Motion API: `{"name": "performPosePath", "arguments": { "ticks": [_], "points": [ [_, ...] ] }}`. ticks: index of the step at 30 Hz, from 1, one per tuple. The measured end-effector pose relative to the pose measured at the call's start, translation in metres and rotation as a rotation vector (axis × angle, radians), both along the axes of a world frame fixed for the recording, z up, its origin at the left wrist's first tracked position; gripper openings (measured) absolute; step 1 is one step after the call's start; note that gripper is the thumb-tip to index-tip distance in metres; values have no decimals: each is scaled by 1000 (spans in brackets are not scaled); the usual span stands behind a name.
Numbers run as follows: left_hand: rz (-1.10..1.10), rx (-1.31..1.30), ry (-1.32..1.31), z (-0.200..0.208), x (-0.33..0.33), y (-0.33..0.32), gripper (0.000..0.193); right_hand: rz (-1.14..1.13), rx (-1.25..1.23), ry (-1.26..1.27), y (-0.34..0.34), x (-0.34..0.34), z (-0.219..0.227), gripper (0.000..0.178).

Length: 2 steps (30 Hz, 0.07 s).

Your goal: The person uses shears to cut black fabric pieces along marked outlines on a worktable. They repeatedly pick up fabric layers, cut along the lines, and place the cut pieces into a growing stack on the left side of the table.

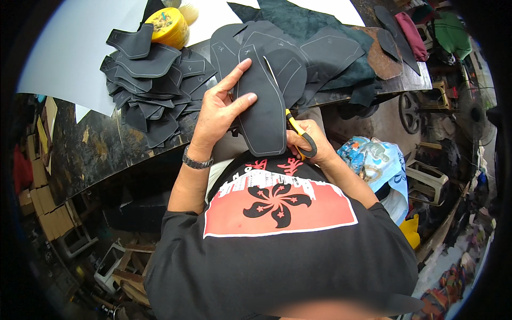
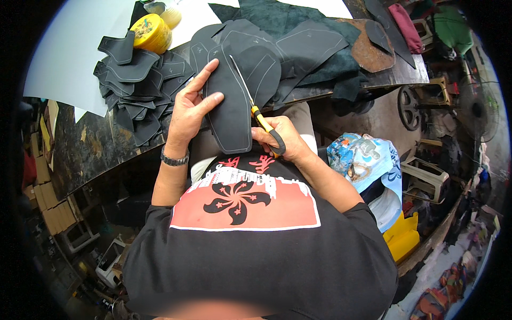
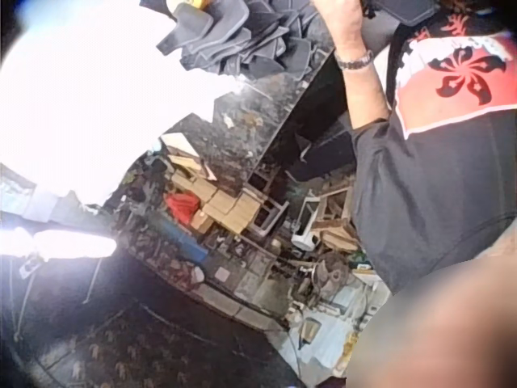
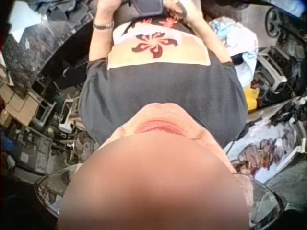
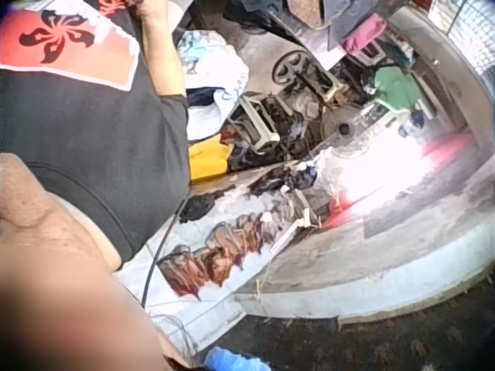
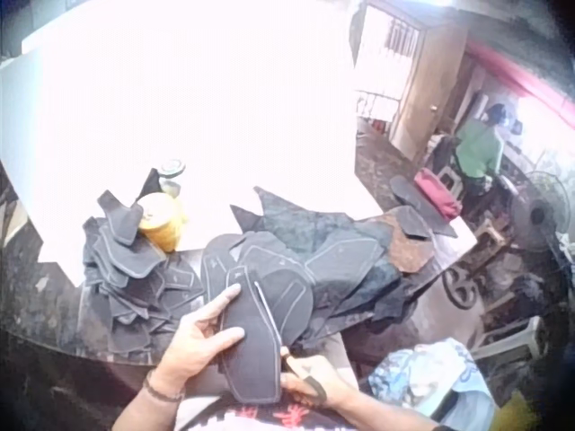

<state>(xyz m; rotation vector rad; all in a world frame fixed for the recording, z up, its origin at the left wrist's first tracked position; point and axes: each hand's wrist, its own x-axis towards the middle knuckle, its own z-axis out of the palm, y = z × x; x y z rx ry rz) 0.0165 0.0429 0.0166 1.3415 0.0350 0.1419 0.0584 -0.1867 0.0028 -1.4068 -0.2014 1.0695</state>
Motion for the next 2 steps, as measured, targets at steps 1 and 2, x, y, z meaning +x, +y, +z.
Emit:
{"name": "performPosePath", "arguments": {
  "ticks": [1,2],
  "points": [
    [6,-53,63,0,1,1,67,-16,27,12,1,0,0,38],
    [13,-106,125,-1,2,3,64,6,-26,25,1,1,-1,37]
  ]
}}
